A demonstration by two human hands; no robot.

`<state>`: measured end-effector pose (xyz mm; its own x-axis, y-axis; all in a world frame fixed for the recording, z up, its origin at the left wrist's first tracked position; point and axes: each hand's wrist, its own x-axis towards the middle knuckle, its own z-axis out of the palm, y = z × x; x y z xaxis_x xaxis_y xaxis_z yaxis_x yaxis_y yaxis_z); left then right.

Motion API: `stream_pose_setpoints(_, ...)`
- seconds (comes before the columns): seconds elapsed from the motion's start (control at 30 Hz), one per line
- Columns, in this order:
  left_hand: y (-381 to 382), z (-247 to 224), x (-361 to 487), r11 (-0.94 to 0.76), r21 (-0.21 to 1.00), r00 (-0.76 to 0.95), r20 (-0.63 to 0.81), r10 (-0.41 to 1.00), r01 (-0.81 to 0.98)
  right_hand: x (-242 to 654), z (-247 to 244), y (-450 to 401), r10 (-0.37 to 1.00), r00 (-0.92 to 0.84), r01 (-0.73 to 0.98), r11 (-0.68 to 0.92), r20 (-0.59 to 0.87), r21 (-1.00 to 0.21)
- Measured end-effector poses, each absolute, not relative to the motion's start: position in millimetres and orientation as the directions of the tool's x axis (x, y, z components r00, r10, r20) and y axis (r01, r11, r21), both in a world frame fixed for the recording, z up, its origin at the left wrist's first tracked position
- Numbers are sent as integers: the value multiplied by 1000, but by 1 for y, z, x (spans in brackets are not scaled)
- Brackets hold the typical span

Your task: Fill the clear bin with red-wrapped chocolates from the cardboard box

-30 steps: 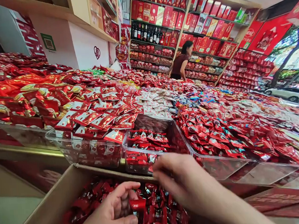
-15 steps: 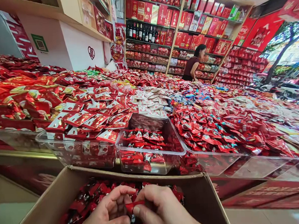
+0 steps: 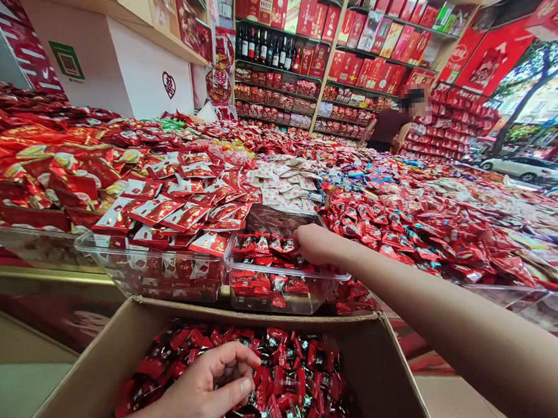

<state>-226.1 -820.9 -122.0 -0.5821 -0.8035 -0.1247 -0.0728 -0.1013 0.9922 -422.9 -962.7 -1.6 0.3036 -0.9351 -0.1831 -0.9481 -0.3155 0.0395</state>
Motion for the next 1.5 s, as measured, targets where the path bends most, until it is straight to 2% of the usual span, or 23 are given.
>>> stream_pose_setpoints(0.07, -821, -118, -224, -68, 988, -581, -136, -802, -138, -419, -3, -968, -922, 257, -953, -292, -289, 84)
stream_pose_setpoints(0.1, -821, -116, -224, -48, 984, -580, -141, -802, -173, -418, -2, -969, -916, 232, -961, -268, -327, 70)
stream_pose_setpoints(0.23, -821, -114, -222, 32, 964, -597, -138, -790, -265, -420, -3, -974, -844, 267, -962, -207, -465, -177)
stream_pose_setpoints(0.3, -820, -116, -222, 73, 959, -615, -117, -780, -274, -424, -9, -976, -789, 313, -945, -205, -528, -253)
stream_pose_setpoints(0.43, -819, -120, -224, 131, 946, -635, -92, -767, -295, -430, -24, -977, -707, 336, -942, -243, -622, -233)
stream_pose_setpoints(0.57, -819, -124, -223, 156, 934, -647, -97, -756, -322, -433, -35, -976, -606, 308, -941, -78, -734, -331)
stream_pose_setpoints(0.77, -818, -128, -222, 198, 896, -659, -128, -741, -397, -431, -35, -972, -448, 408, -870, 73, -795, -488)
stream_pose_setpoints(0.87, -818, -128, -222, 242, 875, -680, -125, -723, -419, -429, -28, -969, -354, 434, -869, 78, -828, -489)
stream_pose_setpoints(0.93, -819, -128, -221, 266, 865, -696, -126, -707, -426, -429, -25, -967, -339, 439, -869, 72, -832, -489)
stream_pose_setpoints(1.03, -819, -129, -221, 271, 853, -705, -148, -694, -446, -427, -26, -966, -387, 466, -853, 39, -795, -520)
stream_pose_setpoints(1.1, -819, -130, -221, 272, 847, -708, -160, -688, -456, -424, -31, -967, -472, 473, -856, -47, -744, -515)
stream_pose_setpoints(1.23, -820, -133, -221, 290, 833, -716, -169, -678, -471, -418, -34, -972, -676, 440, -898, -337, -591, -283)
stream_pose_setpoints(1.3, -820, -134, -221, 306, 827, -720, -162, -674, -472, -415, -32, -973, -707, 470, -878, -434, -529, -201)
stream_pose_setpoints(1.5, -823, -139, -218, 346, 850, -790, -127, -599, -398, -408, -28, -970, -656, 556, -819, -536, -510, -203)
